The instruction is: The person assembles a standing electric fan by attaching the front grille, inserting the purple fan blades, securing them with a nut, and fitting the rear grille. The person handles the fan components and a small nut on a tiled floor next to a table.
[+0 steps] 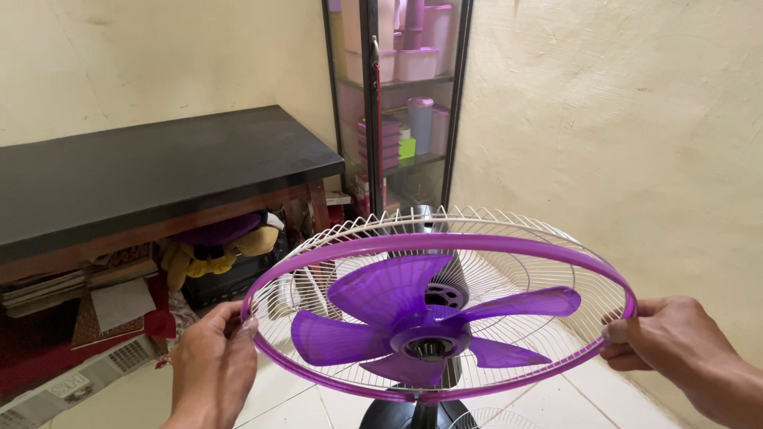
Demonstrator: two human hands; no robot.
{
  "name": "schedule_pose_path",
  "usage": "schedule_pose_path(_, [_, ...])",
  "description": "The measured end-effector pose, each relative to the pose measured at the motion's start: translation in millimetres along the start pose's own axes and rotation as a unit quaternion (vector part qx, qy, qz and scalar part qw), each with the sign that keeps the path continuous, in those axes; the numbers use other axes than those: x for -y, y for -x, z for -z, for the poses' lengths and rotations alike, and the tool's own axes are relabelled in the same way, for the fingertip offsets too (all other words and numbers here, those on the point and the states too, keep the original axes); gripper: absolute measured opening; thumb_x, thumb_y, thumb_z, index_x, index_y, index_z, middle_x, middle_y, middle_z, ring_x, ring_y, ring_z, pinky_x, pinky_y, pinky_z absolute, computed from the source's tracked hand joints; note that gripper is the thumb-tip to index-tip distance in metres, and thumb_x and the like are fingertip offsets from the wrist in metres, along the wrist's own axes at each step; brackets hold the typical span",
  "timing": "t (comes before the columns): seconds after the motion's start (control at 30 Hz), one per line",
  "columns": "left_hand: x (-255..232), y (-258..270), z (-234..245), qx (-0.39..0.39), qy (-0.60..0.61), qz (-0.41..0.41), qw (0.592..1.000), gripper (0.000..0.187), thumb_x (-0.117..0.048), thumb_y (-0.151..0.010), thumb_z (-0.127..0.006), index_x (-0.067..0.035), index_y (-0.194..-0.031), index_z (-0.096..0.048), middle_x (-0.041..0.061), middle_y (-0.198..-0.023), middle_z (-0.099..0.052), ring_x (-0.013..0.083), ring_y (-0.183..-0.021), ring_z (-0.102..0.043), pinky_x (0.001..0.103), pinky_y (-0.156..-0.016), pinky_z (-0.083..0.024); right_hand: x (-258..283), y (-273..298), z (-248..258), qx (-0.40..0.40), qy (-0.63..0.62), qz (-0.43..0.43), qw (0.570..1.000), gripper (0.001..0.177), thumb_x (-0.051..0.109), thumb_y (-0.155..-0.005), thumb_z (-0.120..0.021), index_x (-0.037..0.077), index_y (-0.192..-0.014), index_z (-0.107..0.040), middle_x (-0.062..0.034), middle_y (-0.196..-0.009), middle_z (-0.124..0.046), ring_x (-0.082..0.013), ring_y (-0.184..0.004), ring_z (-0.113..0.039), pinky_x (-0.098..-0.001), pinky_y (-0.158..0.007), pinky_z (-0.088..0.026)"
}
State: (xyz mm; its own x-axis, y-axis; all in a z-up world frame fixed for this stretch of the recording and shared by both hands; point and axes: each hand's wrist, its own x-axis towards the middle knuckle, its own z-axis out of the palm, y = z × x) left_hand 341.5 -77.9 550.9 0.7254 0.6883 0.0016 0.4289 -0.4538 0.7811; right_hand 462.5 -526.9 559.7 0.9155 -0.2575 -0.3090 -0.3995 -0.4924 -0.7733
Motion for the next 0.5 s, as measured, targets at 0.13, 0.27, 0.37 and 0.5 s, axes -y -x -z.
schedule_pose_path(0.13, [2, -1, -2, 0.002, 0.025, 0.024, 0.999, 0.019, -0.021, -0.102, -0.063, -0.016, -0.117, -0.075, 0.005, -0.095, -0.074, 0.0152, -0.064, -0.065, 0.033, -0.056, -0.054, -7, -1, -1, -0.002, -0.002, 0.008, 1.0, 0.026, 0.008, -0.095, -0.067, -0.013, -0.11, -0.068, -0.0284, -0.1, -0.072, -0.0347, -0.091, -0.08, -0.0408, -0.09, -0.065])
schedule_pose_path(0.27, [7, -2, -6, -0.003, -0.006, 0.022, 1.0, 0.021, -0.02, -0.105, -0.061, -0.016, -0.122, -0.073, 0.008, -0.094, -0.074, 0.017, -0.063, -0.063, 0.034, -0.054, -0.051, -17, -1, -2, -0.005, -0.006, 0.023, 1.0, 0.025, 0.009, -0.096, -0.067, -0.011, -0.112, -0.07, -0.0257, -0.1, -0.074, -0.0331, -0.091, -0.08, -0.0409, -0.089, -0.065])
schedule_pose_path(0.37, [13, -4, -10, -0.002, -0.027, 0.019, 0.999, 0.025, -0.016, -0.105, -0.058, -0.015, -0.126, -0.072, 0.01, -0.095, -0.076, 0.0191, -0.063, -0.064, 0.036, -0.053, -0.053, -26, 0, -4, -0.018, -0.011, 0.021, 1.0, 0.026, 0.012, -0.095, -0.068, -0.008, -0.111, -0.072, -0.0232, -0.099, -0.075, -0.0311, -0.091, -0.081, -0.0398, -0.09, -0.066])
schedule_pose_path(0.5, [22, -10, -14, -0.017, -0.011, 0.002, 1.0, 0.024, -0.015, -0.099, -0.061, -0.014, -0.12, -0.073, 0.006, -0.098, -0.079, 0.017, -0.075, -0.071, 0.035, -0.07, -0.059, -29, -1, -8, -0.022, -0.031, 0.026, 0.999, 0.025, 0.015, -0.098, -0.071, -0.005, -0.111, -0.071, -0.0215, -0.098, -0.075, -0.0307, -0.091, -0.081, -0.0401, -0.089, -0.066])
